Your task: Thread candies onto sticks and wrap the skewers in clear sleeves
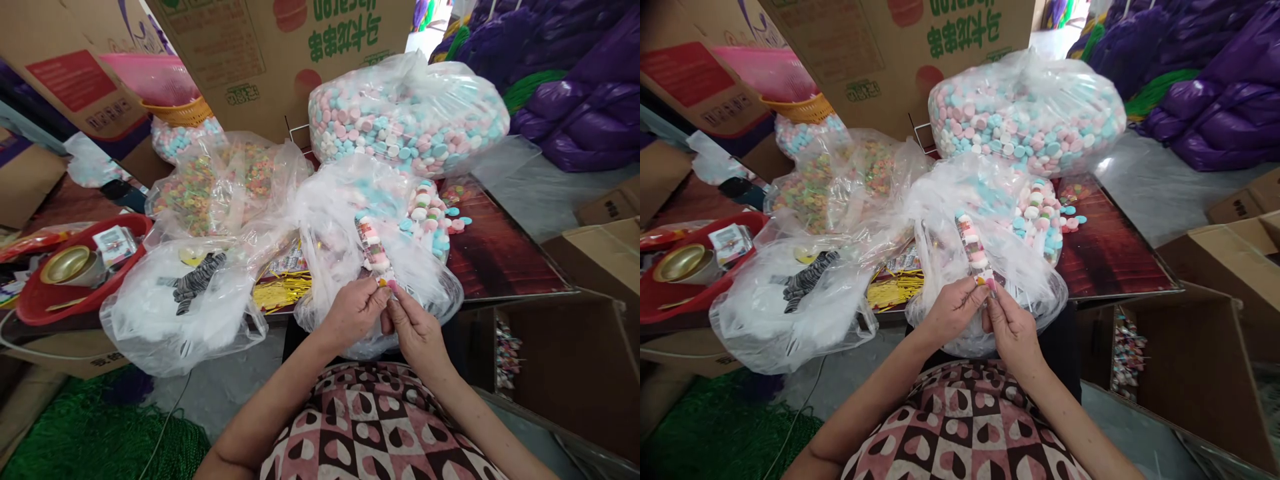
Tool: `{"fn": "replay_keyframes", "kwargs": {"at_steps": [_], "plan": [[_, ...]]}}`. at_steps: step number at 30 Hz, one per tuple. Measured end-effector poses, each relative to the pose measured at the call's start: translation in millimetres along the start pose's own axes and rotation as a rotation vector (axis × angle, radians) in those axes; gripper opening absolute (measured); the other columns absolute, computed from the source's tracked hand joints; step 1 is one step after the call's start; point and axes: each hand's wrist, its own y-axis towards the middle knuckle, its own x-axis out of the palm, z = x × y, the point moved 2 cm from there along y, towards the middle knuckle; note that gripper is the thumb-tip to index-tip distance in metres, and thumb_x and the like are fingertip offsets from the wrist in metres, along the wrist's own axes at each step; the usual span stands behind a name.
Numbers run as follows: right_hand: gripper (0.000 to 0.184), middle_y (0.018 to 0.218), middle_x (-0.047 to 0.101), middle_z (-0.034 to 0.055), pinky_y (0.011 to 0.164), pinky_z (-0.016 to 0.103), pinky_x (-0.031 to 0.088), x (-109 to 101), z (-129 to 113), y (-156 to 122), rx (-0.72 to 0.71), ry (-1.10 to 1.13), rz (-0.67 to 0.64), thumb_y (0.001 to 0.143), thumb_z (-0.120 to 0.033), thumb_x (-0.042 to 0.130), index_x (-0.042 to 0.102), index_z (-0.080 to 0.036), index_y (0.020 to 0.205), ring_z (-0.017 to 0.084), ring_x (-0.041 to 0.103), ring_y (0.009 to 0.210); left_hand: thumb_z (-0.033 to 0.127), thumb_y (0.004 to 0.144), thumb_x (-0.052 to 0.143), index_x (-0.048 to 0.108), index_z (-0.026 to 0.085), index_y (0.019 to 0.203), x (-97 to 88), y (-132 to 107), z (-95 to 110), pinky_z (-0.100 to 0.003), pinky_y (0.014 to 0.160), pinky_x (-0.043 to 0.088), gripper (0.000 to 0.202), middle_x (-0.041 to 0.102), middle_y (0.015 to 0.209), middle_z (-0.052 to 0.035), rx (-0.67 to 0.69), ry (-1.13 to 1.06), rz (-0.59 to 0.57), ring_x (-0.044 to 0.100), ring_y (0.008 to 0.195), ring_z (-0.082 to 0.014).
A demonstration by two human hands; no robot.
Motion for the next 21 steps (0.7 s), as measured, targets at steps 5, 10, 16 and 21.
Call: {"fn": "replay_keyframes", "kwargs": {"at_steps": [5,10,16,21], "plan": [[0.035,0.056,0.054,-0.0017,0.053,0.027,0.04,-1.4,-4.0,-1.2,0.024,-0.038,-0.014,0.098,-0.043,0.046,0.06,-0.022,0.074,0.013,0.047,0.049,0.055,0.087,0.062,0.066,0.019,0.095,-13.1,3.5,6.3,-0.028,0.081,0.042,0.037,0.067,0.09,-0.0021,-0.137,-0.399,0.147,0.058,0.087,-0.017],[0.035,0.056,0.053,-0.0019,0.053,0.027,0.042,2.0,-4.8,-6.2,0.028,-0.091,-0.052,0.098,-0.044,0.044,0.066,-0.022,0.082,0.013,0.046,0.049,0.05,0.08,0.074,0.062,0.018,0.12,2.4,10.7,8.2,-0.03,0.08,0.046,0.052,0.071,0.085,-0.0037,-0.248,-0.781,0.056,0.065,0.085,-0.0179],[0.036,0.055,0.052,-0.002,0.053,0.027,0.042,4.4,-6.4,-9.3,0.01,-0.075,-0.028,0.097,-0.043,0.048,0.066,-0.023,0.075,0.013,0.046,0.048,0.046,0.074,0.08,0.065,0.015,0.108,14.8,7.5,8.4,-0.027,0.072,0.044,0.049,0.054,0.053,0.0045,-0.294,-0.886,0.074,0.067,0.082,-0.0186],[0.039,0.054,0.054,-0.0016,0.052,0.027,0.043,8.5,-5.6,-8.4,0.042,-0.057,-0.034,0.097,-0.048,0.048,0.065,-0.023,0.072,0.014,0.047,0.048,0.057,0.07,0.078,0.055,0.018,0.063,16.5,3.2,0.9,-0.026,0.06,0.045,0.046,0.048,0.053,0.0009,-0.335,-0.89,-0.022,0.068,0.083,-0.0232]]}}
